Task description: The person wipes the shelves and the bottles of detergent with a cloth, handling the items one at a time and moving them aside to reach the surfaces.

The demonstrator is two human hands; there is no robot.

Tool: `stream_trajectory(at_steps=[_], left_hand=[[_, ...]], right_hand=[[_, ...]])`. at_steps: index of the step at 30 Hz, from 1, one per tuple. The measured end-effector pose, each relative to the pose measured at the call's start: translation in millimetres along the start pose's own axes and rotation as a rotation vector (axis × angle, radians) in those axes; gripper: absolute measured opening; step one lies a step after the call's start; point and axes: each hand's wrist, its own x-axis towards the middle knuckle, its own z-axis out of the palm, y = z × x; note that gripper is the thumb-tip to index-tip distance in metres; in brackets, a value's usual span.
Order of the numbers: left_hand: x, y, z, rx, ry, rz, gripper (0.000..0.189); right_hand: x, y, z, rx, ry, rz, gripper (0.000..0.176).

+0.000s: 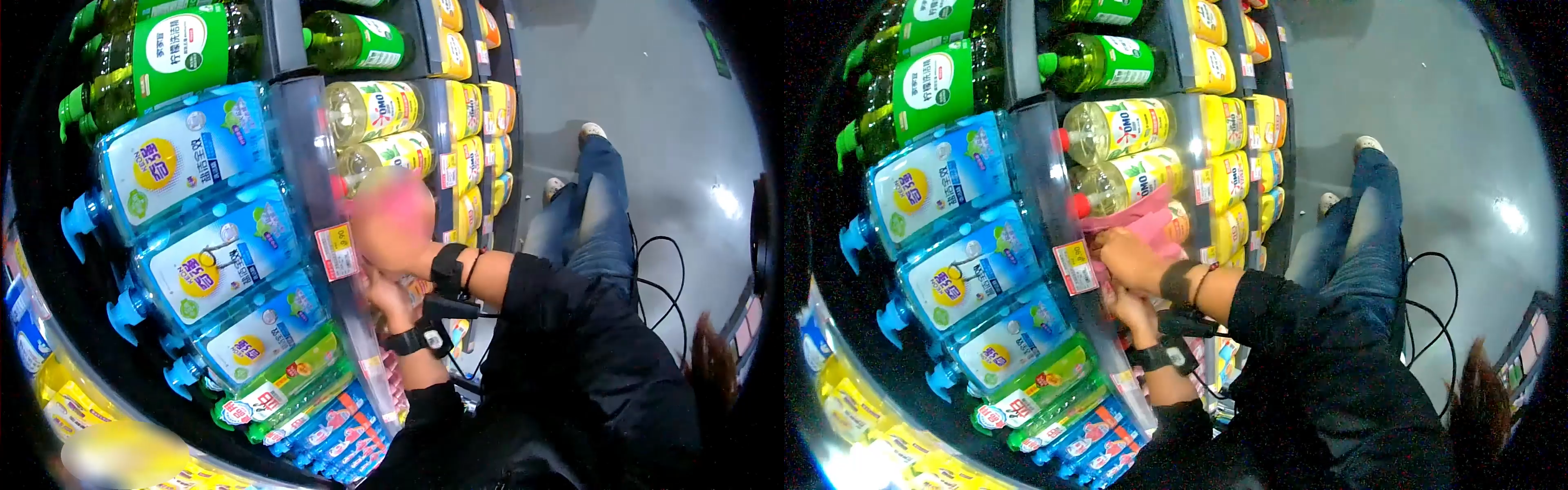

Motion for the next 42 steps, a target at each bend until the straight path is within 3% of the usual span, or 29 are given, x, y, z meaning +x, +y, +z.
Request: stream_trajectory(at_steps=[2, 4, 6, 8, 9, 11, 12, 14, 18, 19, 22, 26, 30, 34, 38, 40, 42], left_hand=[[-10.8, 8.9, 12.6, -0.089, 0.022, 0.055, 0.027], [-15.8, 18.2, 21.7, 0.196, 0.05, 0.22, 0.022], [2.4, -5.0, 0.0, 0.081, 0.086, 0.238, 0.016], [-3.0, -0.2, -0.5, 0.607, 0.071, 0.364, 0.019], [-4.1, -3.3, -7.8, 0.614, 0.06, 0.36, 0.019], [-9.4, -1.4, -17.2, 1.036, -0.037, 0.541, 0.022], [-13.2, -2.4, -18.0, 1.036, -0.05, 0.544, 0.022], [-33.8, 21.5, 7.1, 0.488, -0.024, 0.043, 0.028], [-21.8, 13.4, 4.9, 0.228, -0.123, 0.049, 0.037], [-28.2, 31.8, 18.3, 0.182, -0.109, -0.076, 0.042], [-23.8, 34.0, 25.9, 0.143, 0.006, -0.091, 0.039], [-5.0, 14.4, 6.3, 0.176, -0.043, -0.002, 0.033], [-5.3, 11.7, 1.2, 0.283, 0.048, 0.029, 0.023], [-5.8, 7.9, -7.6, 0.415, 0.096, 0.053, 0.017], [-12.2, 0.8, -8.6, 0.204, 0.022, 0.086, 0.02], [-14.9, -0.5, -8.9, 0.604, -0.058, 0.366, 0.02], [-21.8, -3.0, -5.4, 0.546, -0.045, 0.384, 0.016]], right_hand=[[0.7, 4.8, 9.8, -0.022, 0.253, -0.205, 0.026], [-2.9, 6.6, 12.5, -0.089, 0.234, -0.239, 0.025], [-4.1, 9.6, 18.3, -0.105, 0.273, -0.268, 0.019], [-6.8, 8.9, 7.7, -0.231, 0.164, -0.251, 0.019], [-7.7, 12.2, 7.7, -0.278, 0.161, -0.292, 0.02], [-9.3, 11.6, 4.0, -0.323, 0.16, -0.323, 0.02], [-8.6, 10.1, 1.8, -0.395, 0.102, -0.302, 0.02], [-3.8, 7.2, -6.5, -0.475, 0.048, -0.274, 0.02], [6.4, 0.4, -3.8, -0.643, -0.021, -0.267, 0.02], [7.9, 0.2, -2.1, -0.659, 0.008, -0.267, 0.019], [5.7, -0.1, -3.4, -0.696, 0.023, -0.274, 0.019], [2.1, -0.2, 0.0, -0.721, 0.11, -0.301, 0.015], [-8.8, -1.8, -3.7, -0.693, 0.059, -0.382, 0.012], [-15.3, -4.0, -2.4, -0.736, 0.134, -0.466, 0.012], [-18.0, -4.5, -1.8, -0.694, 0.081, -0.519, 0.013], [-19.7, -3.1, -5.7, -0.683, 0.041, -0.545, 0.014], [-21.8, -0.7, -11.0, -0.671, 0.002, -0.569, 0.014]])
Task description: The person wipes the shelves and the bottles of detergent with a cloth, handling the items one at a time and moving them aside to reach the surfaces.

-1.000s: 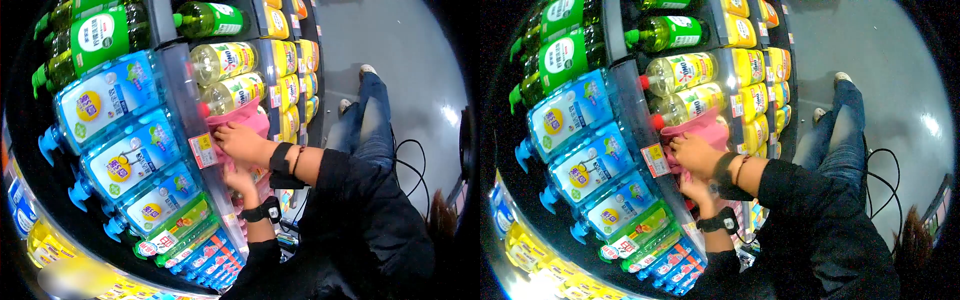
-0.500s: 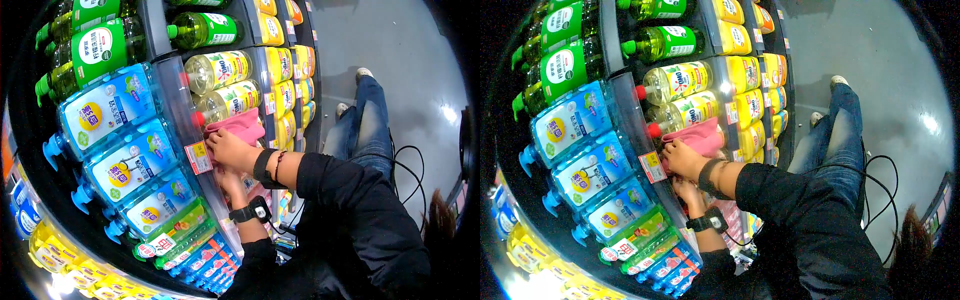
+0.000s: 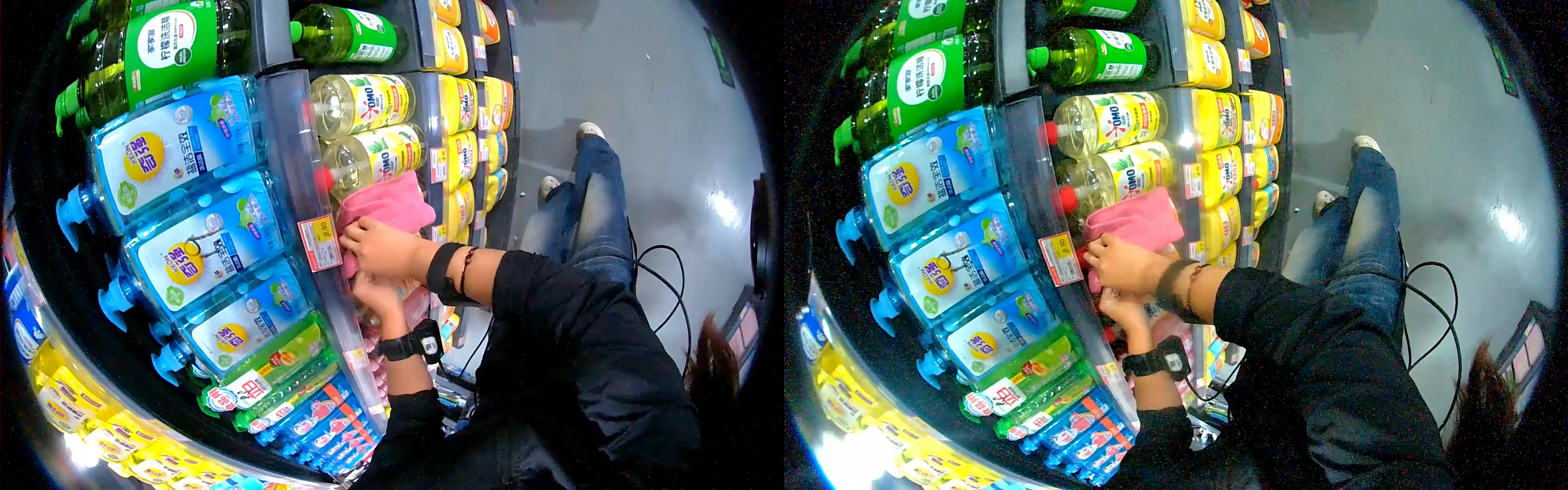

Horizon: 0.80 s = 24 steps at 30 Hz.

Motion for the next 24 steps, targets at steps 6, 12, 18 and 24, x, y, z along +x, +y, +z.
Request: stream_trajectory(at_steps=[6, 12, 18, 24], left_hand=[[-15.6, 13.4, 10.8, -0.118, -0.078, -0.01, 0.013], [-42.3, 13.9, 25.5, -0.197, -0.261, -0.355, 0.017], [-48.3, 17.2, 16.1, -0.275, -0.082, -0.146, 0.045], [-17.0, 8.2, -3.4, -0.079, 0.109, 0.024, 0.05]], right_hand=[[-19.1, 1.8, 18.4, 0.293, 0.126, 0.236, 0.024], [-70.6, 3.7, 7.6, 0.743, 0.08, 0.623, 0.034], [-66.1, -13.8, 17.5, 0.926, 0.255, 0.87, 0.04], [-4.6, -12.2, 4.1, 0.538, 0.214, 0.601, 0.043]])
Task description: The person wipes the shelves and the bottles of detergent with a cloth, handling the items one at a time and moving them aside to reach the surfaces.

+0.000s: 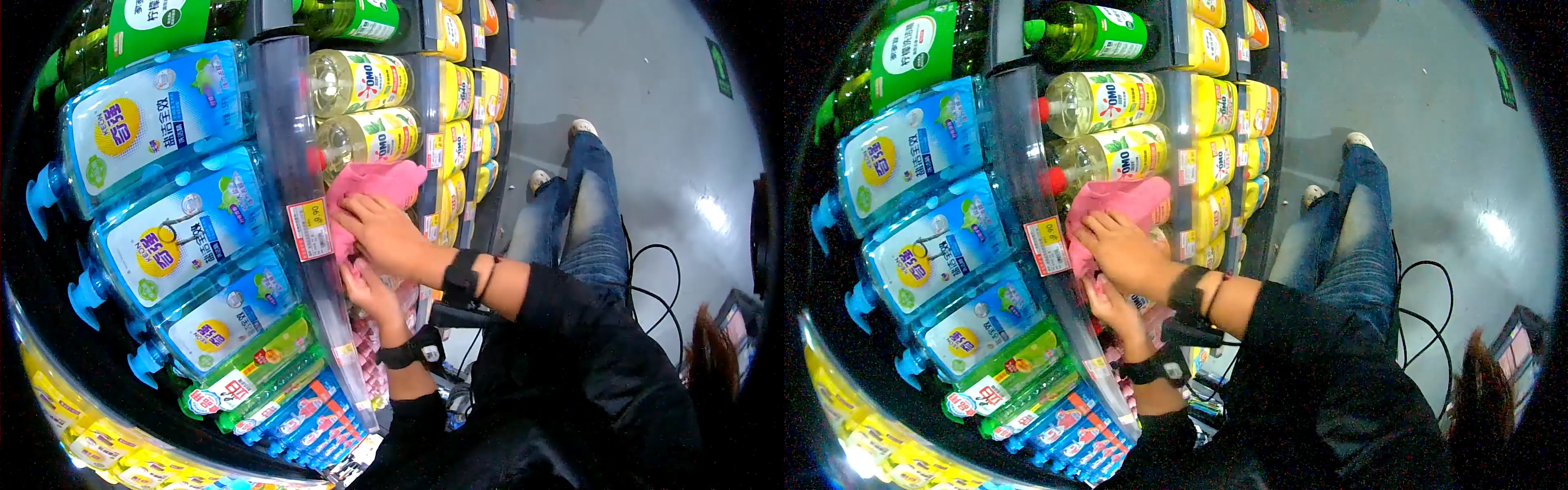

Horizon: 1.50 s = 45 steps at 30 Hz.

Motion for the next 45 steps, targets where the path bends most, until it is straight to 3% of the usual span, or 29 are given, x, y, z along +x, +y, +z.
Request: stream_trajectory(at_steps=[3, 11, 15, 16, 18, 19, 21, 22, 23, 25, 26, 28, 31, 32, 33, 34, 36, 37, 39, 41, 44, 45], left_hand=[[17.4, -10.9, -4.4, -0.108, -0.215, -0.264, 0.044], [25.2, -23.6, -15.3, 0.003, -0.321, -0.21, 0.038], [11.8, -5.2, -8.1, 0.346, -0.446, -0.142, 0.035], [4.5, -20.7, -1.7, 0.044, -0.433, -0.038, 0.033], [8.6, 14.3, -5.7, 0.275, -0.723, -0.167, 0.034], [6.9, 15.4, -3.5, 0.258, -0.717, -0.146, 0.034], [-3.9, 8.7, 3.0, -0.118, -0.583, -0.431, 0.037], [-4.7, 7.5, 9.0, -0.131, -0.585, -0.417, 0.037], [-6.5, 6.7, 14.1, -0.159, -0.489, -0.33, 0.038], [-6.7, 28.2, 23.0, -0.053, -0.318, -0.104, 0.041], [-2.5, 35.6, 30.9, -0.058, -0.321, -0.106, 0.041], [8.3, 48.1, 46.1, 0.066, -0.152, 0.15, 0.049], [31.5, 48.7, 63.4, -0.171, -0.213, -0.046, 0.058], [39.7, 48.6, 68.6, -0.257, -0.203, -0.133, 0.059], [46.2, 48.1, 70.9, -0.416, -0.226, -0.044, 0.05], [52.2, 54.2, 71.2, -0.416, -0.226, -0.045, 0.05], [57.9, 63.1, 67.8, -0.338, -0.148, -0.224, 0.034], [60.7, 59.2, 72.6, -0.3, -0.103, -0.157, 0.023], [69.3, 57.9, 71.9, -0.268, -0.13, -0.231, 0.024], [78.1, 64.9, 67.9, -0.342, -0.223, -0.351, 0.029], [82.8, 57.8, 73.7, -0.253, -0.211, -0.304, 0.032], [89.4, 14.4, 70.2, 0.079, -0.11, -0.076, 0.027]], right_hand=[[7.8, 4.6, 6.5, -0.245, -0.052, -0.168, 0.043], [5.6, 18.9, 10.2, -0.458, -0.081, -0.346, 0.043], [-6.2, 27.5, 9.9, -0.273, -0.083, -0.302, 0.045], [-11.7, 29.7, 5.0, -0.156, -0.111, -0.253, 0.046], [-23.3, 44.9, -11.3, 0.041, -0.128, -0.186, 0.048], [-30.9, 52.4, -20.6, 0.061, -0.317, 0.051, 0.041], [-46.8, 58.6, -39.1, 0.17, -0.118, 0.276, 0.031], [-44.9, 55.5, -49.8, 0.206, -0.044, 0.35, 0.03], [-39.5, 50.8, -56.4, 0.197, -0.044, 0.343, 0.03], [-25.6, 32.7, -68.0, 0.164, 0.222, 0.218, 0.032], [-13.7, 23.7, -72.7, 0.059, 0.194, 0.177, 0.037], [16.6, 21.0, -73.0, 0.015, 0.273, -0.063, 0.04], [58.0, 27.6, -62.4, -0.144, 0.278, -0.213, 0.042], [68.9, 29.9, -57.1, -0.198, 0.15, -0.222, 0.044], [75.3, 34.0, -54.3, -0.252, 0.028, -0.229, 0.048], [80.4, 34.2, -58.1, -0.252, 0.027, -0.228, 0.048], [85.5, 33.7, -61.0, -0.551, 0.005, -0.328, 0.051], [89.5, 30.8, -65.4, -0.542, -0.006, -0.325, 0.051], [100.7, 28.4, -76.0, -0.466, -0.212, -0.263, 0.051], [105.3, 30.8, -69.5, -0.474, -0.232, -0.257, 0.049], [106.4, 32.9, -65.4, -0.514, -0.222, -0.263, 0.038], [104.9, 32.8, -66.7, -0.496, -0.19, -0.286, 0.034]])
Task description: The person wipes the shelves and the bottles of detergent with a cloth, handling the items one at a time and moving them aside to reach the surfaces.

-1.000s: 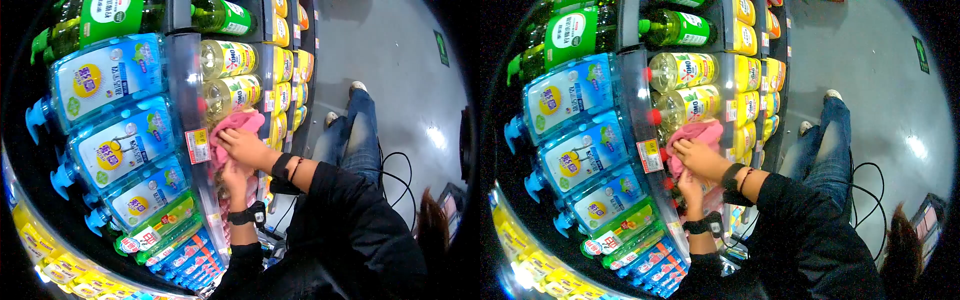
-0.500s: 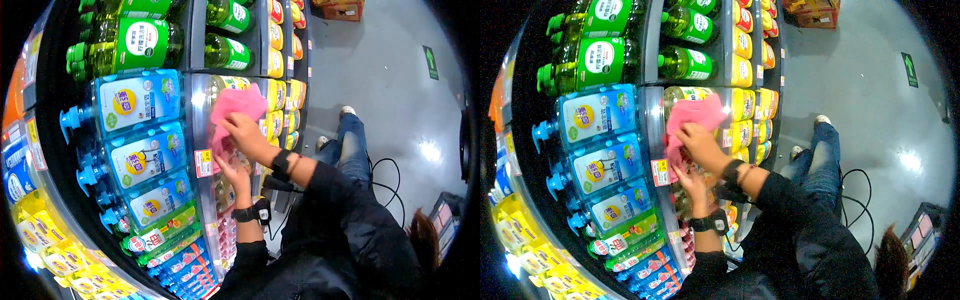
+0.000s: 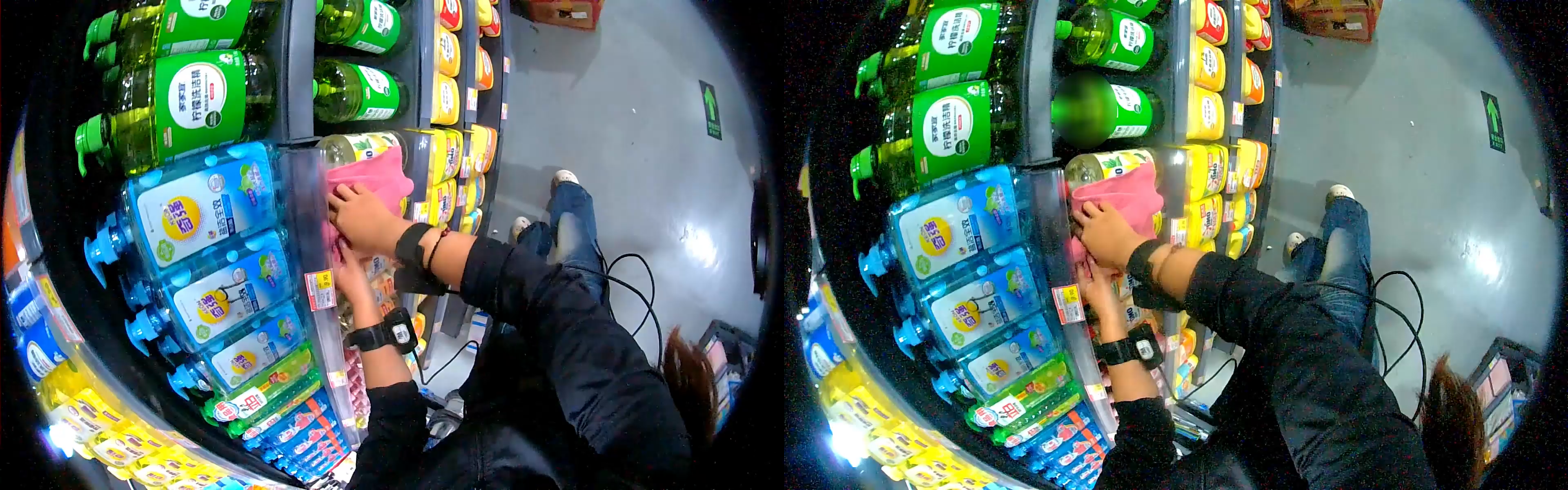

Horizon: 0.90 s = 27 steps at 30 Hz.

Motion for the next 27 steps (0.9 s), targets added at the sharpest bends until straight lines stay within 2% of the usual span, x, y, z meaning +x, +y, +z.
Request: stream_trajectory(at_steps=[2, 3, 5, 7, 8, 10, 11, 13, 14, 15, 16, 17, 19, 20, 21, 23, 25, 27], left_hand=[[-1.0, 9.7, 5.1, 0.01, 0.009, 0.058, 0.023], [-2.2, 14.1, 7.1, 0.017, 0.023, 0.114, 0.02], [-7.7, 23.7, 6.4, 0.079, 0.057, 0.037, 0.014], [-9.3, 27.4, 7.9, 0.009, 0.095, -0.17, 0.011], [-9.5, 25.7, 7.4, 0.015, 0.1, -0.174, 0.011], [-8.1, 25.4, 4.9, 0.278, 0.129, -0.049, 0.01], [-8.8, 27.7, 4.7, 0.287, 0.132, -0.049, 0.01], [-16.5, 36.3, 7.7, 0.392, 0.178, 0.18, 0.01], [-22.9, 52.4, 8.5, 0.4, 0.18, 0.177, 0.01], [-30.3, 69.7, 9.3, 0.553, 0.065, 0.032, 0.01], [-36.8, 79.2, 12.1, 0.7, -0.053, -0.115, 0.017], [-42.8, 66.3, 15.2, 0.702, -0.053, -0.117, 0.017], [-55.4, 30.6, 26.1, 0.099, 0.01, 0.107, 0.016], [-63.6, 38.3, 38.5, -0.14, 0.081, 0.043, 0.021], [-69.7, 44.5, 43.4, -0.144, 0.076, 0.044, 0.021], [-81.1, 58.6, 46.6, -0.294, -0.021, -0.158, 0.029], [-79.9, 72.1, 53.4, -0.239, 0.004, -0.122, 0.03], [-64.4, 80.1, 58.2, -0.11, 0.196, -0.047, 0.03]], right_hand=[[-2.8, -1.3, 9.5, 0.025, 0.131, -0.001, 0.027], [-5.5, 0.0, 13.9, 0.025, 0.129, 0.0, 0.027], [-9.4, -1.2, 12.8, 0.053, 0.146, -0.049, 0.026], [-13.7, 0.0, 16.0, 0.073, 0.114, -0.077, 0.026], [-15.4, 0.6, 20.3, 0.095, 0.109, -0.094, 0.024], [-17.7, 0.4, 25.5, 0.128, 0.108, -0.113, 0.023], [-18.9, 0.6, 26.3, 0.177, 0.142, -0.09, 0.025], [-21.1, 2.3, 24.1, 0.233, 0.175, -0.07, 0.029], [-22.4, 3.9, 18.2, 0.317, 0.126, -0.059, 0.031], [-24.4, 5.3, 14.2, 0.4, 0.076, -0.049, 0.033], [-29.0, 4.4, 16.1, 0.508, 0.146, 0.027, 0.038], [-36.8, 5.7, 20.3, 0.511, 0.144, 0.028, 0.038], [-57.1, 14.6, 24.7, 0.894, 0.129, 0.269, 0.043], [-67.5, 19.0, 2.4, 0.99, 0.134, 0.385, 0.037], [-78.9, 28.0, -0.9, 0.985, 0.137, 0.388, 0.037], [-93.9, 39.7, -6.5, 1.056, 0.197, 0.576, 0.027], [-88.9, 42.6, -13.9, 0.964, 0.265, 0.58, 0.025], [-71.3, 46.2, -30.2, 0.867, 0.332, 0.576, 0.024]])
